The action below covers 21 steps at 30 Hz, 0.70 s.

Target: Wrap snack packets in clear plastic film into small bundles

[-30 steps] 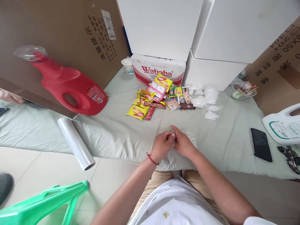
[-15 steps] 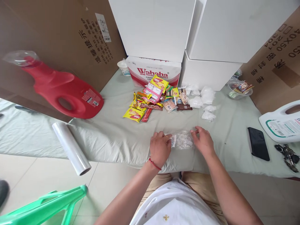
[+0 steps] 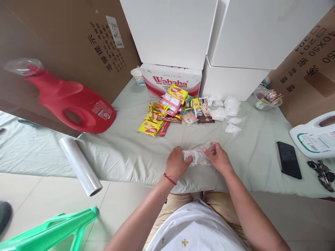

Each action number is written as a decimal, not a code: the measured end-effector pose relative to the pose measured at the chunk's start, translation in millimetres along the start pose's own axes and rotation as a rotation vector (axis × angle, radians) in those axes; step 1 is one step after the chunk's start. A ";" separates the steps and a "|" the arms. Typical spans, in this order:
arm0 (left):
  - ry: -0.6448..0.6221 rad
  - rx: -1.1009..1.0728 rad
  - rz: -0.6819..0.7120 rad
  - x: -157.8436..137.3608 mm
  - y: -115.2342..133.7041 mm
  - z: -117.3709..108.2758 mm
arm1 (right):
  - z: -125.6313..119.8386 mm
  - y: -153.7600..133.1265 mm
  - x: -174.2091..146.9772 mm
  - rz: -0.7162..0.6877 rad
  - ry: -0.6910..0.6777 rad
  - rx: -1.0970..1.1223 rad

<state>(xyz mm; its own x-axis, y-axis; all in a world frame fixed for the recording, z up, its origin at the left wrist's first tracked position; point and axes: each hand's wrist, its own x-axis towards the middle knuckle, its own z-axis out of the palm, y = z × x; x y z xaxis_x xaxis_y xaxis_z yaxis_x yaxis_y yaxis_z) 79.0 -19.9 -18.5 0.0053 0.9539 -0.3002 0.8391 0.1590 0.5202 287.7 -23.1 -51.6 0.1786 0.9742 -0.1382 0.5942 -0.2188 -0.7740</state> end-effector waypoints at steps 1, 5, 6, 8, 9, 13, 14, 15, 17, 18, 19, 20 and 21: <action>-0.004 -0.008 -0.011 0.6 0.1 -0.3 | 0.8 0.3 0.7 0.031 -0.045 -0.040; -0.005 -0.054 -0.026 2.1 -1.0 0.0 | 4.3 1.1 3.8 -0.027 -0.114 -0.034; -0.002 -0.073 -0.019 2.0 -1.8 0.6 | 4.6 0.7 4.0 -0.069 -0.087 -0.005; 0.008 -0.127 0.001 0.8 -3.8 1.9 | 4.3 -1.1 3.5 -0.135 -0.037 0.047; 0.019 -0.167 0.012 -0.2 -5.0 2.1 | 3.8 -2.2 3.1 -0.147 -0.034 0.071; 0.078 -0.418 0.042 -6.9 -9.6 -2.8 | 0.6 -6.6 2.7 -0.048 -0.111 0.209; 0.075 -0.490 0.042 -8.7 -10.7 -5.5 | -0.6 -7.6 3.2 0.001 -0.162 0.259; 0.059 -0.562 0.040 -10.5 -11.9 -8.3 | -2.0 -8.7 3.6 0.044 -0.234 0.312; 0.005 -0.707 0.028 -13.3 -14.5 -13.4 | -5.7 -11.8 3.8 0.087 -0.407 0.413; -0.025 -0.782 0.019 -14.3 -15.9 -15.0 | -7.8 -14.0 3.1 0.085 -0.468 0.461; -0.056 -0.859 0.006 -14.9 -17.2 -15.9 | -9.9 -16.6 1.8 0.074 -0.497 0.506; -0.088 -0.937 -0.011 -15.2 -18.4 -16.1 | -11.8 -19.5 0.0 0.066 -0.495 0.555; -0.118 -1.013 -0.033 -15.2 -19.5 -15.7 | -13.2 -22.5 -2.3 0.072 -0.475 0.611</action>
<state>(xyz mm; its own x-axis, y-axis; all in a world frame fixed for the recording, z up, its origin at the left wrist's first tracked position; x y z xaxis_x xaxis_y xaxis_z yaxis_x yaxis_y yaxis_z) 54.0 -33.5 -11.6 0.0898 0.9226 -0.3753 -0.0143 0.3779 0.9257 284.3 -21.2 -25.7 -0.2370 0.9084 -0.3444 0.0313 -0.3472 -0.9373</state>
